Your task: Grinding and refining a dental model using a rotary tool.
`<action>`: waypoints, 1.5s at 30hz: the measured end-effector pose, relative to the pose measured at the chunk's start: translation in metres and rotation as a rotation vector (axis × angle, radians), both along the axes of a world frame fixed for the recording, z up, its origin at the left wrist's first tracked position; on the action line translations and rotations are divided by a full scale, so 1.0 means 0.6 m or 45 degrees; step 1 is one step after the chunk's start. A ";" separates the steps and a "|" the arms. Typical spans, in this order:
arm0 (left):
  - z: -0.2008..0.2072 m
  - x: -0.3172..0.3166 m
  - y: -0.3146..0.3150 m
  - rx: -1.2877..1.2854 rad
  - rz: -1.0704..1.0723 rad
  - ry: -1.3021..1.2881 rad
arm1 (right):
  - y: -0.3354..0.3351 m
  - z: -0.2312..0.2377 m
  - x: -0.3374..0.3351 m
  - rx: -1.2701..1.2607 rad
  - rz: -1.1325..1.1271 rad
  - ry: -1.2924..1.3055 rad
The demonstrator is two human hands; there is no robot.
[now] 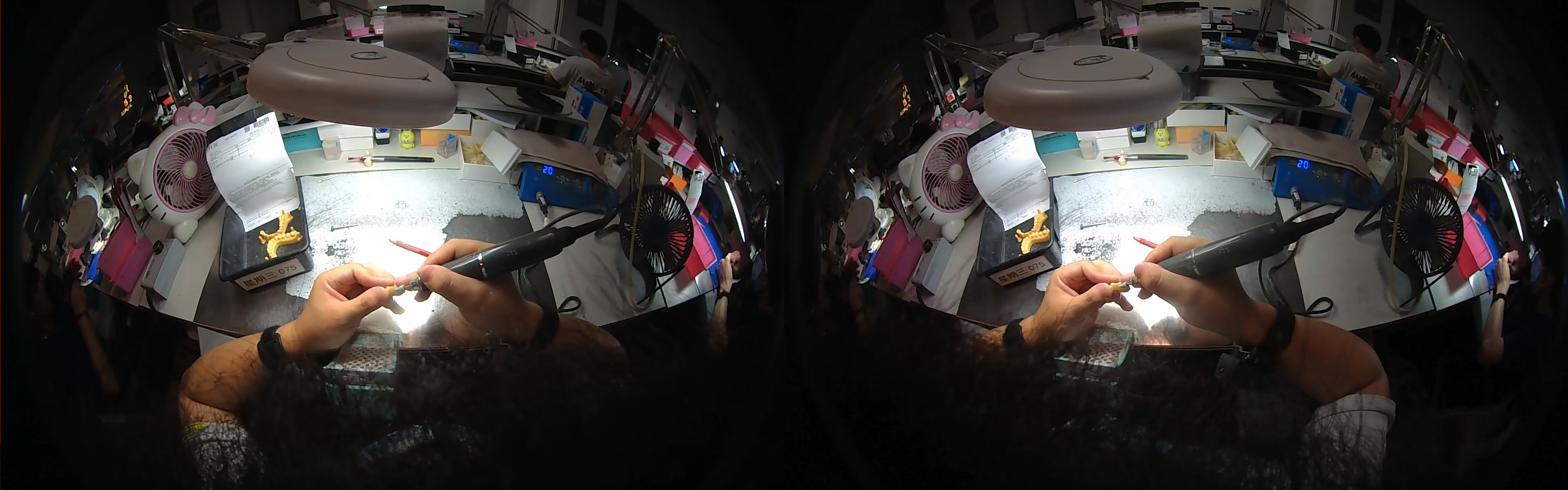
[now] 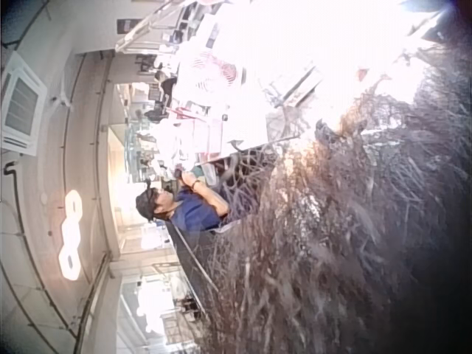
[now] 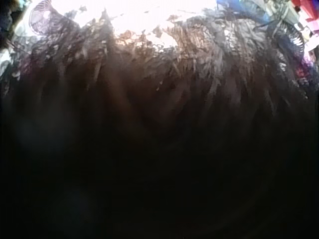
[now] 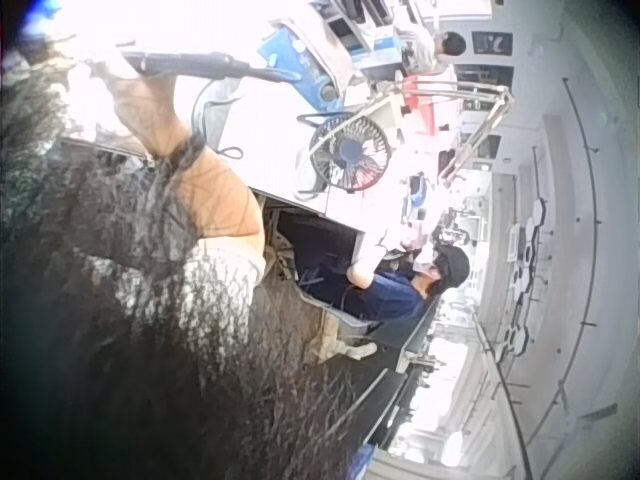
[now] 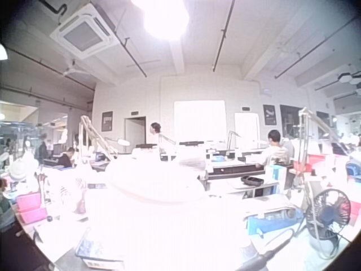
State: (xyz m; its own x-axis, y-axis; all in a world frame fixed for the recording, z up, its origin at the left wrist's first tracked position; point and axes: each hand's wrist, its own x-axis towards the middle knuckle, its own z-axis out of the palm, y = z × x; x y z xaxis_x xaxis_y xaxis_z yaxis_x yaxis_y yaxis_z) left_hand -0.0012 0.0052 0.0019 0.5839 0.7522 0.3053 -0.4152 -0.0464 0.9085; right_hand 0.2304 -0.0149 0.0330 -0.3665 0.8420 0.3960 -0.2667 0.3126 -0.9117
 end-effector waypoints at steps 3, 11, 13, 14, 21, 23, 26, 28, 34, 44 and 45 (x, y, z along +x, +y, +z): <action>0.001 -0.001 -0.001 0.006 -0.001 0.004 | -0.003 0.003 -0.002 -0.035 0.011 0.029; -0.003 -0.003 0.002 0.020 -0.007 0.024 | -0.002 0.002 -0.001 -0.064 0.024 0.048; -0.002 -0.001 0.002 0.022 -0.009 0.011 | -0.001 0.003 -0.001 -0.042 0.013 0.029; -0.002 -0.001 0.002 0.022 -0.010 0.011 | -0.002 0.003 -0.001 -0.043 0.011 0.028; -0.002 -0.002 0.002 0.013 -0.006 0.018 | -0.004 0.002 -0.002 -0.052 0.005 0.026; -0.002 -0.002 0.002 0.007 -0.008 0.014 | -0.004 0.002 -0.003 -0.045 -0.008 0.034; -0.001 -0.001 0.001 0.007 -0.004 0.014 | -0.003 0.002 -0.002 -0.028 -0.005 0.013; 0.001 0.000 0.001 0.009 0.001 0.015 | -0.004 0.004 -0.001 -0.064 0.011 0.019; 0.000 0.000 0.000 0.013 0.003 0.018 | -0.001 0.001 -0.004 -0.061 0.008 0.088; 0.002 0.001 -0.003 0.017 -0.015 -0.004 | -0.002 0.003 0.000 0.003 0.017 0.016; 0.001 0.001 -0.002 0.012 -0.010 -0.002 | -0.003 0.003 -0.001 -0.033 0.014 0.024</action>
State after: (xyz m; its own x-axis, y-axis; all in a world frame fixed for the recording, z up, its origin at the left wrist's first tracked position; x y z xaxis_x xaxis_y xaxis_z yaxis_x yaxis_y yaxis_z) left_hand -0.0008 0.0038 0.0026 0.5896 0.7445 0.3133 -0.4169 -0.0517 0.9075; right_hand 0.2300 -0.0168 0.0346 -0.3685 0.8481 0.3808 -0.2870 0.2859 -0.9143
